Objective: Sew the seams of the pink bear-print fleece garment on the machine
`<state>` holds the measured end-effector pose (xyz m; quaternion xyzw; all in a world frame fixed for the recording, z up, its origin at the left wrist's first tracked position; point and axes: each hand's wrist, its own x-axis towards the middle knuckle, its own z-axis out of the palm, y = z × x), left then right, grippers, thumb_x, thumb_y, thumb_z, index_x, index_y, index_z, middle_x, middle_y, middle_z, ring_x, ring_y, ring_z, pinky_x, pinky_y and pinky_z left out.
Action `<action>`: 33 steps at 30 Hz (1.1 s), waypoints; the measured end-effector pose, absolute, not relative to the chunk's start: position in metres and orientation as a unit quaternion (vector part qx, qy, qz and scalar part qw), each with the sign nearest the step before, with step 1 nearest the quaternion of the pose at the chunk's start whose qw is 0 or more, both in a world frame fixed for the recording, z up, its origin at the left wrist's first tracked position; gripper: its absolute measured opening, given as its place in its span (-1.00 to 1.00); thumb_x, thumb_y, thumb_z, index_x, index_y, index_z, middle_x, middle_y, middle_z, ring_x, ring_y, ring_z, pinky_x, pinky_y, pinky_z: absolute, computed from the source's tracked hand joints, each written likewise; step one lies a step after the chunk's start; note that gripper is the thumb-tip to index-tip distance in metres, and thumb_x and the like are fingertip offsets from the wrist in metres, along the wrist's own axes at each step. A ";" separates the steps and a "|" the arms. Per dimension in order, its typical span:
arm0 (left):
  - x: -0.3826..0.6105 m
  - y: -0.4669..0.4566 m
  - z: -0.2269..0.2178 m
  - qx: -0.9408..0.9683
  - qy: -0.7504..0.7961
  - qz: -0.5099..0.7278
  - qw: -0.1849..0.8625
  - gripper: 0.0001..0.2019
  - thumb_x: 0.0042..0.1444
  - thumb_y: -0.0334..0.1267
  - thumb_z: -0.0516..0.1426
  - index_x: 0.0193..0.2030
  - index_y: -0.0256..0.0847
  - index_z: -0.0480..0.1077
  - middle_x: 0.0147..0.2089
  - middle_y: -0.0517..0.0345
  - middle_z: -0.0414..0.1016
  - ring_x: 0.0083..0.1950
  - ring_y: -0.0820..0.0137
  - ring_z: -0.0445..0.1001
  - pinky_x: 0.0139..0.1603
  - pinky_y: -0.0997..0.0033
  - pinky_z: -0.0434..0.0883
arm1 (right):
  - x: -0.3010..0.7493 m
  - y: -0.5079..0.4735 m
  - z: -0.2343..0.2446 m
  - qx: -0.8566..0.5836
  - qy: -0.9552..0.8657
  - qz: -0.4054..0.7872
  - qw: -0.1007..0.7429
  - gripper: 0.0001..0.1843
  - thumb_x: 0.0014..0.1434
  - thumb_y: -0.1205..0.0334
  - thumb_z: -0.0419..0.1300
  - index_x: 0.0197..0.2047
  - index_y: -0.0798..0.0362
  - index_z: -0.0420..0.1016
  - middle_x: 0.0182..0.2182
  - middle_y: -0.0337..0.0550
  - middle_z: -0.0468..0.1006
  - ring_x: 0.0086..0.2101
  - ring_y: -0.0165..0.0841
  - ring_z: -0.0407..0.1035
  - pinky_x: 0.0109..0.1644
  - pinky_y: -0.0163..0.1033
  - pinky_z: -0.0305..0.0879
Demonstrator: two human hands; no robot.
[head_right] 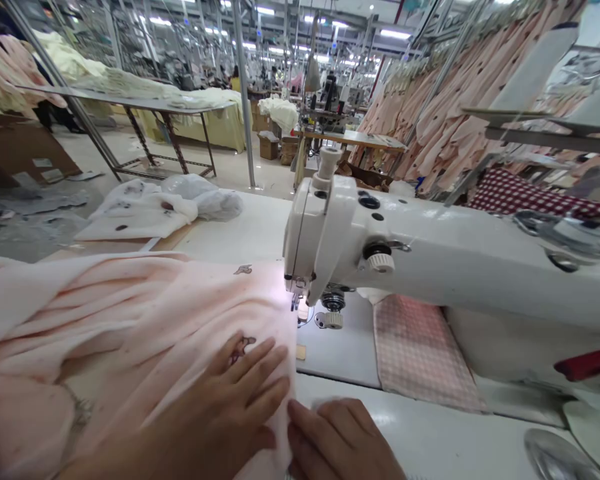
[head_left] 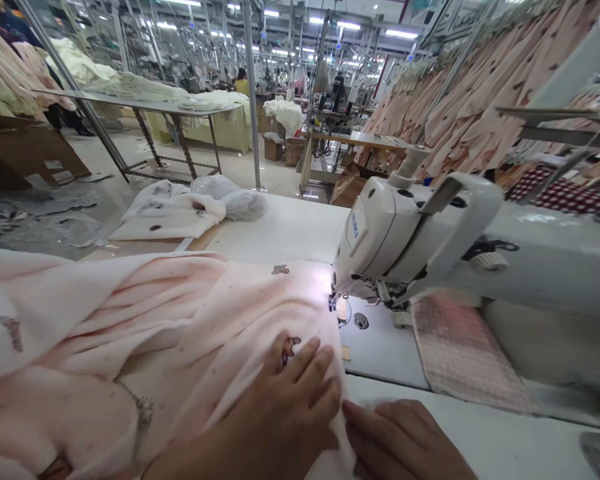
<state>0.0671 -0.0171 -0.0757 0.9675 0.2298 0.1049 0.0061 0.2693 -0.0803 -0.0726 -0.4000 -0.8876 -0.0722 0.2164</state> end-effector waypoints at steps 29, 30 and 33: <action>0.063 -0.017 -0.083 0.933 0.296 0.153 -0.135 -0.63 0.21 -0.09 -0.03 0.05 -0.27 0.29 0.14 -0.19 0.29 0.18 -0.05 0.19 0.05 -0.08 0.14 | 0.254 -0.045 -0.067 -0.422 -0.868 -0.042 0.258 -0.77 0.22 0.35 -0.03 -0.17 0.00 0.43 -0.56 -0.23 0.39 -0.51 -0.39 0.24 -0.47 -0.27 0.14; 0.061 -0.038 -0.084 0.933 0.296 0.154 -0.135 -0.75 0.20 -0.21 0.01 -0.01 -0.18 0.33 0.06 -0.07 0.38 0.09 0.05 0.30 -0.01 0.02 0.22 | 0.251 -0.056 -0.069 -0.415 -0.870 -0.047 0.263 -0.77 0.22 0.34 -0.03 -0.21 -0.04 0.43 -0.59 -0.26 0.36 -0.55 -0.40 0.21 -0.50 -0.28 0.11; 0.065 -0.044 -0.074 0.945 0.297 0.127 -0.043 -0.85 0.17 -0.37 0.03 -0.28 -0.11 0.41 -0.27 0.11 0.49 -0.29 0.30 0.42 -0.28 0.27 0.32 | 0.244 -0.083 -0.076 -0.433 -0.867 -0.036 0.243 -0.80 0.21 0.35 0.02 -0.34 -0.06 0.43 -0.62 -0.30 0.34 -0.56 -0.45 0.21 -0.51 -0.31 0.10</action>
